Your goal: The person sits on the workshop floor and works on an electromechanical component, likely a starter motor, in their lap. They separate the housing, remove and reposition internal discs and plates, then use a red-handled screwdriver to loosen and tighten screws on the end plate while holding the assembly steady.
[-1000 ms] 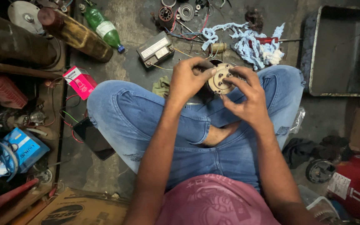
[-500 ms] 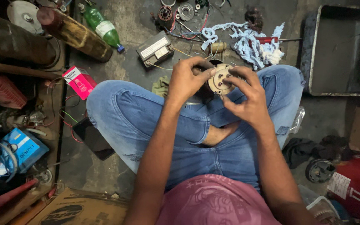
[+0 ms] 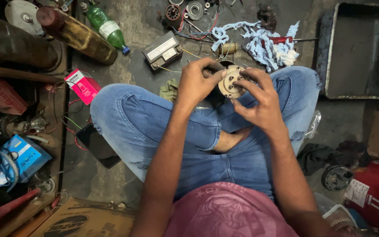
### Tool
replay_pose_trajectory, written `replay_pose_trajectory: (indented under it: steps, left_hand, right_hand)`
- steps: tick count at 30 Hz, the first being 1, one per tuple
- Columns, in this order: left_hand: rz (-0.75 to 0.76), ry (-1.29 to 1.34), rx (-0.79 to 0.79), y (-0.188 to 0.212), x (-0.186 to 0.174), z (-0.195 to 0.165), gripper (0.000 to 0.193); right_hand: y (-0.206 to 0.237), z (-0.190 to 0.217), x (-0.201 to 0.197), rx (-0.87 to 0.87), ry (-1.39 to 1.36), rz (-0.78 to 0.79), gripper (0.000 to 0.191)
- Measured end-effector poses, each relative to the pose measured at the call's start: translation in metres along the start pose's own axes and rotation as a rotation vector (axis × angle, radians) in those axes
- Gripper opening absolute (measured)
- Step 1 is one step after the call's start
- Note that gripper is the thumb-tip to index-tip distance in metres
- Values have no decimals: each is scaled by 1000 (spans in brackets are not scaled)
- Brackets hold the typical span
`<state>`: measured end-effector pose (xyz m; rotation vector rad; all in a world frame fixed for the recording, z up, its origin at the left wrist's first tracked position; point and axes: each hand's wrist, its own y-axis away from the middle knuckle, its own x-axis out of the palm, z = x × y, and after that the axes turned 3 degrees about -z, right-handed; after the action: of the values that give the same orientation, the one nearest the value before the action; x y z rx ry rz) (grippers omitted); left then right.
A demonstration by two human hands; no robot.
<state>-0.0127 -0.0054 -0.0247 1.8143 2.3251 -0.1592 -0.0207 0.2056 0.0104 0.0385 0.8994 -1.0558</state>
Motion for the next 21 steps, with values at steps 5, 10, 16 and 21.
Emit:
replay_pose_trajectory:
  steps: [5,10,16,21]
  left_hand:
    - [-1,-10,44,-2,1,1,21]
    - [-16,-36,52,-2,1,3,21]
    - [-16,-4,80,-3,5,8,22]
    - [-37,-24,125,-2,7,10,23]
  right_hand:
    - [-1,-1,-1,-19,33,8,48]
    - [-1,-1,0,-9,25,15,49]
    - [0,0,-1,3,22,31,49]
    - [-1,0,-2,-18,54,44,51]
